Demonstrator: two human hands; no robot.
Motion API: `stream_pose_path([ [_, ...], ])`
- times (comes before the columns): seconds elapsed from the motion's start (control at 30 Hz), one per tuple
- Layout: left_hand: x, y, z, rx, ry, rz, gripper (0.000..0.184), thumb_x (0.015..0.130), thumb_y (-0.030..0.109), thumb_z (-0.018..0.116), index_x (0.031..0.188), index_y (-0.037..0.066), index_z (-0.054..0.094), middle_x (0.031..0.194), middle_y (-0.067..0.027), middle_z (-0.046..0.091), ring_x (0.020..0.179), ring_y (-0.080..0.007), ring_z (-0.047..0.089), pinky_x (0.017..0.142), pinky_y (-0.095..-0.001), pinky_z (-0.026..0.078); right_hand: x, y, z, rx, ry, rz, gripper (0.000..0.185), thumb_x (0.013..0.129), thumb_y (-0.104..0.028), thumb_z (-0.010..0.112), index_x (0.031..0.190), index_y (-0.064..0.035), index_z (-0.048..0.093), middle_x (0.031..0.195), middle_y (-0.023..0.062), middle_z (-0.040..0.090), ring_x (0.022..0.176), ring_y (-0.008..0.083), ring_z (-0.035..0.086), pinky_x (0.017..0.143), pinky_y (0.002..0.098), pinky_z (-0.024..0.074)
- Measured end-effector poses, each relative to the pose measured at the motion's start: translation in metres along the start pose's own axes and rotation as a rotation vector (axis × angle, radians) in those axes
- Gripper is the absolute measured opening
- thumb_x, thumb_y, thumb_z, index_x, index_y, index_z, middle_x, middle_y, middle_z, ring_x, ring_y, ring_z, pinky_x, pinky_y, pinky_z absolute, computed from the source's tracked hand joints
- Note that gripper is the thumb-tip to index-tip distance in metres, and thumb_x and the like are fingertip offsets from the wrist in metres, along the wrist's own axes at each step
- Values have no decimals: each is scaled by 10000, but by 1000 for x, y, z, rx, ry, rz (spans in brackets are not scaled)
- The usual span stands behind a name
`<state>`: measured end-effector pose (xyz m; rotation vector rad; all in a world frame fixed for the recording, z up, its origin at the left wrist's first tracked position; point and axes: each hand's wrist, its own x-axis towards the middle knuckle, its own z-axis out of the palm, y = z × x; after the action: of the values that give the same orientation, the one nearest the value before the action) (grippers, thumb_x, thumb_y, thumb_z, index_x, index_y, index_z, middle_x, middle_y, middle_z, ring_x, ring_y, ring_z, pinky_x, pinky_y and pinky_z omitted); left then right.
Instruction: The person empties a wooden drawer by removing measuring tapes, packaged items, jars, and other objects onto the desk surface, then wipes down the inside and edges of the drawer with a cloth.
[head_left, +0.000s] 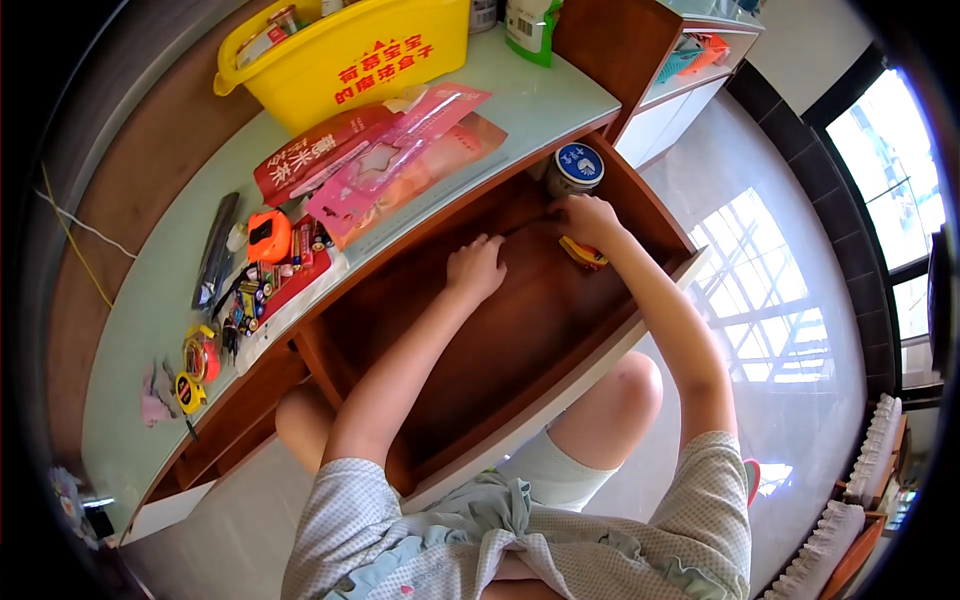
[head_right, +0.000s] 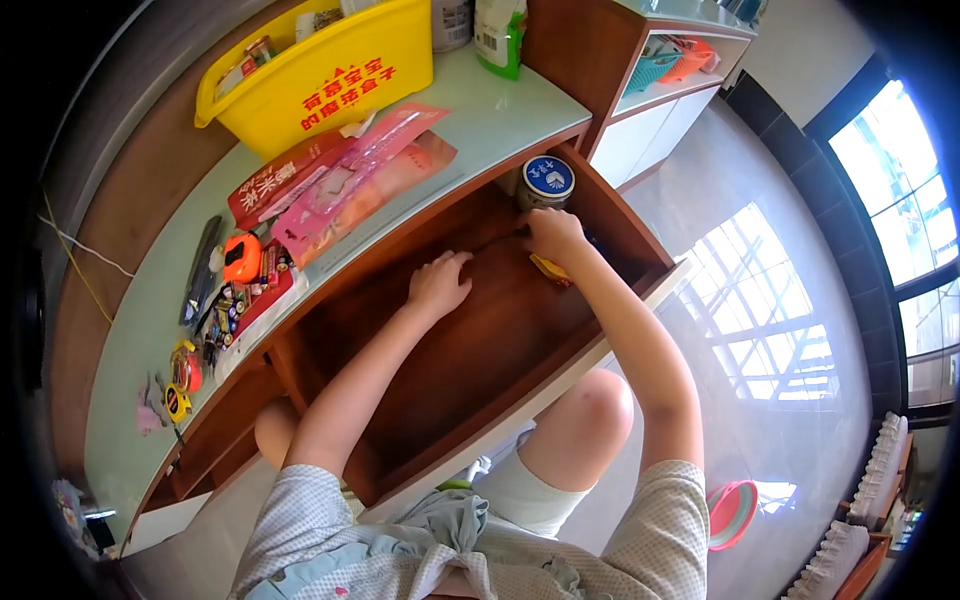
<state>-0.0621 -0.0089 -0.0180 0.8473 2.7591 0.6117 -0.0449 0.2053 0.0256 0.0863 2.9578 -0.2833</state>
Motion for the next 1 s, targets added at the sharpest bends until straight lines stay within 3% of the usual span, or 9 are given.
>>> stream_pose_path([
  [0.1, 14, 2, 9, 20, 62, -48, 342, 764, 205, 623, 1098, 140, 587, 1070, -89, 546, 873, -310, 601, 717, -425, 503, 9, -1, 9, -111, 1, -9, 268, 734, -243, 628, 993, -183, 655, 897, 95, 661, 847, 275, 634, 715, 374, 513],
  [0.27, 28, -7, 22, -2, 193, -16, 293, 749, 208, 662, 1034, 151, 620, 1024, -59, 540, 819, -302, 603, 674, -410, 507, 19, 3, 31, -180, 53, 18, 141, 729, -189, 630, 797, -73, 673, 832, 115, 667, 799, 272, 648, 675, 351, 518],
  [0.47, 31, -9, 32, -5, 266, 19, 185, 748, 205, 667, 919, 159, 615, 949, -33, 550, 747, -294, 620, 604, -410, 509, 18, 3, 29, -264, 68, -31, 105, 712, -127, 645, 804, -86, 675, 821, 99, 670, 798, 255, 653, 662, 337, 521],
  [0.77, 19, -10, 26, -17, 333, -6, 111, 767, 187, 641, 856, 154, 584, 864, -35, 609, 722, -285, 624, 574, -407, 497, 12, -5, 15, -318, 104, -176, 144, 718, -179, 627, 827, -95, 671, 800, 100, 662, 747, 256, 643, 648, 348, 516],
  [0.8, 14, -9, 20, -22, 343, -14, 106, 768, 184, 639, 853, 156, 583, 840, -33, 626, 714, -284, 626, 568, -405, 496, 9, -5, 13, -286, 146, -198, 198, 709, -240, 637, 846, -102, 672, 816, 91, 651, 749, 255, 633, 656, 351, 510],
  [0.93, -15, 0, -19, -113, 358, -39, 82, 774, 176, 632, 834, 149, 582, 757, -5, 658, 659, -261, 628, 548, -382, 487, -10, -24, -12, -26, 307, -233, 245, 682, -258, 660, 868, -99, 662, 916, 60, 597, 779, 241, 616, 683, 341, 500],
  [1.0, -31, 1, -34, -155, 415, -3, 80, 779, 170, 628, 841, 138, 589, 736, 14, 662, 610, -234, 624, 540, -355, 481, -20, -35, -21, 26, 377, -275, 229, 680, -245, 659, 864, -108, 652, 889, 40, 577, 784, 236, 601, 684, 336, 497],
])
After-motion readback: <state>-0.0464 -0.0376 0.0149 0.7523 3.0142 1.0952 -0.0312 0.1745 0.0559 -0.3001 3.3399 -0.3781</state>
